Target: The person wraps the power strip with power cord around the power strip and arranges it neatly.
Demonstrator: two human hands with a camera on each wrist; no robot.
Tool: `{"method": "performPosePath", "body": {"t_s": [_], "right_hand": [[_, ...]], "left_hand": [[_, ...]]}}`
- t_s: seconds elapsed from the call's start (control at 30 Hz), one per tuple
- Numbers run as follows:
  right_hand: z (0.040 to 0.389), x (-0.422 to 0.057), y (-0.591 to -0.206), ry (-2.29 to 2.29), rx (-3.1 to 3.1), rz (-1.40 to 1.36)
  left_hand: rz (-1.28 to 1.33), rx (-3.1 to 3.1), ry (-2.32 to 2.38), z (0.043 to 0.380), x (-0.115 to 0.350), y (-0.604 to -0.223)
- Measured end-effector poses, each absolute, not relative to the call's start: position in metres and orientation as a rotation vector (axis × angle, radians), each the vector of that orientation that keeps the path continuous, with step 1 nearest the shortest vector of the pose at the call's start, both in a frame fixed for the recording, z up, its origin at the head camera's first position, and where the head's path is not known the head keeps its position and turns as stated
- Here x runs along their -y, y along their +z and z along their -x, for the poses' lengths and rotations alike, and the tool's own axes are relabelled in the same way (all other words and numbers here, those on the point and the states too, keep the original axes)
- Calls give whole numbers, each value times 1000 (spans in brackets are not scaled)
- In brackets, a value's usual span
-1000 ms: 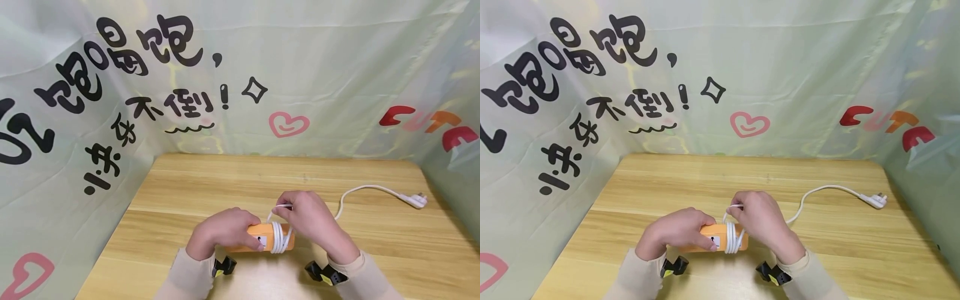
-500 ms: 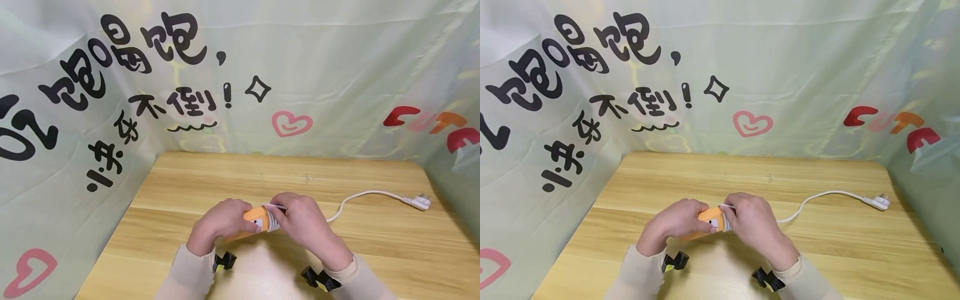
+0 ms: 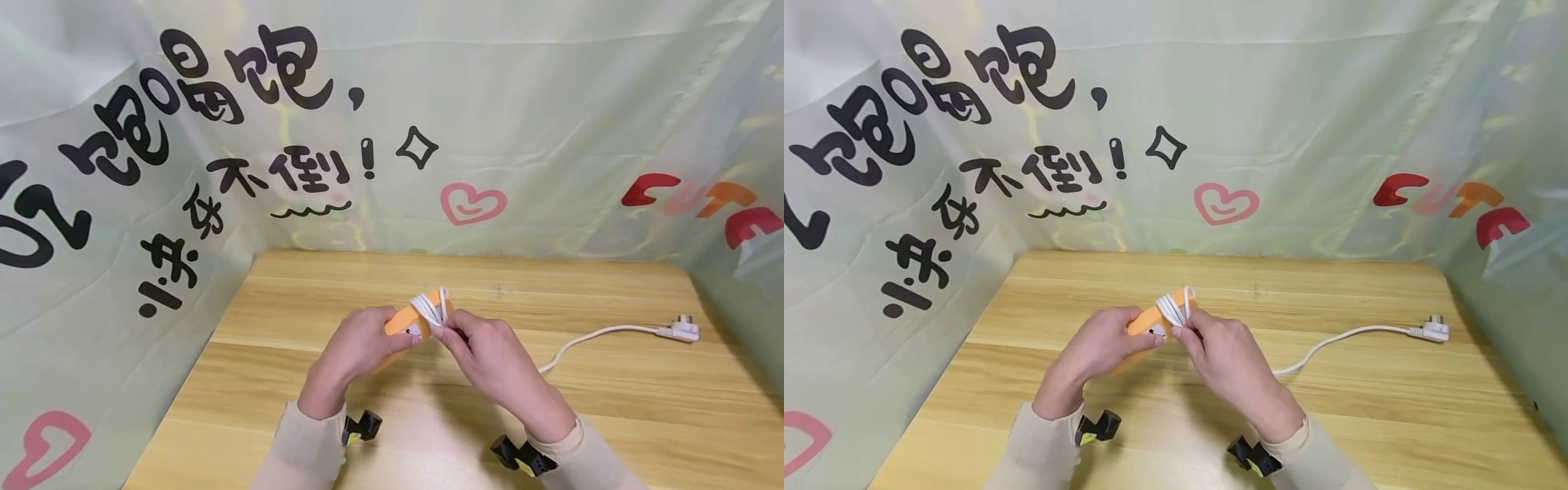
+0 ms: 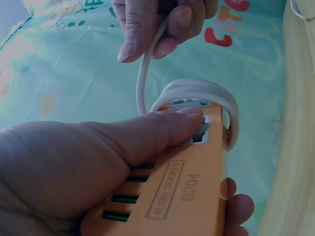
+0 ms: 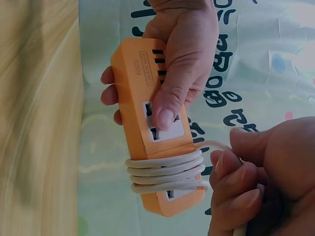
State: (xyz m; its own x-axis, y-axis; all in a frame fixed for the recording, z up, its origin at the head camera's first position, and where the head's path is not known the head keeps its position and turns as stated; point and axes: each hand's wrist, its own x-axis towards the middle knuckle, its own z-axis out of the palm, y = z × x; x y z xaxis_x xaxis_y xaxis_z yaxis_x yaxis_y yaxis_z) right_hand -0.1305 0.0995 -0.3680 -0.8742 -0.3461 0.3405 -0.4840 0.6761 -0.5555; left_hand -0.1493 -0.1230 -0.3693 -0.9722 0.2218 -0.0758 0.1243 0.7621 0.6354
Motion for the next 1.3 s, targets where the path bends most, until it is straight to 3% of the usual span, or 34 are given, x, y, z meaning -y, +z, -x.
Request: {"method": "performPosePath", "body": {"t_s": [1.1,1.3], "right_hand": [[133,-100,-368,1008,2705,-719],[135,-101,-368,982,2726,-595]], "left_hand": [[-6,-2807,1410,156,143,-360],[-59,-2710,1572,155,144,-358]]}}
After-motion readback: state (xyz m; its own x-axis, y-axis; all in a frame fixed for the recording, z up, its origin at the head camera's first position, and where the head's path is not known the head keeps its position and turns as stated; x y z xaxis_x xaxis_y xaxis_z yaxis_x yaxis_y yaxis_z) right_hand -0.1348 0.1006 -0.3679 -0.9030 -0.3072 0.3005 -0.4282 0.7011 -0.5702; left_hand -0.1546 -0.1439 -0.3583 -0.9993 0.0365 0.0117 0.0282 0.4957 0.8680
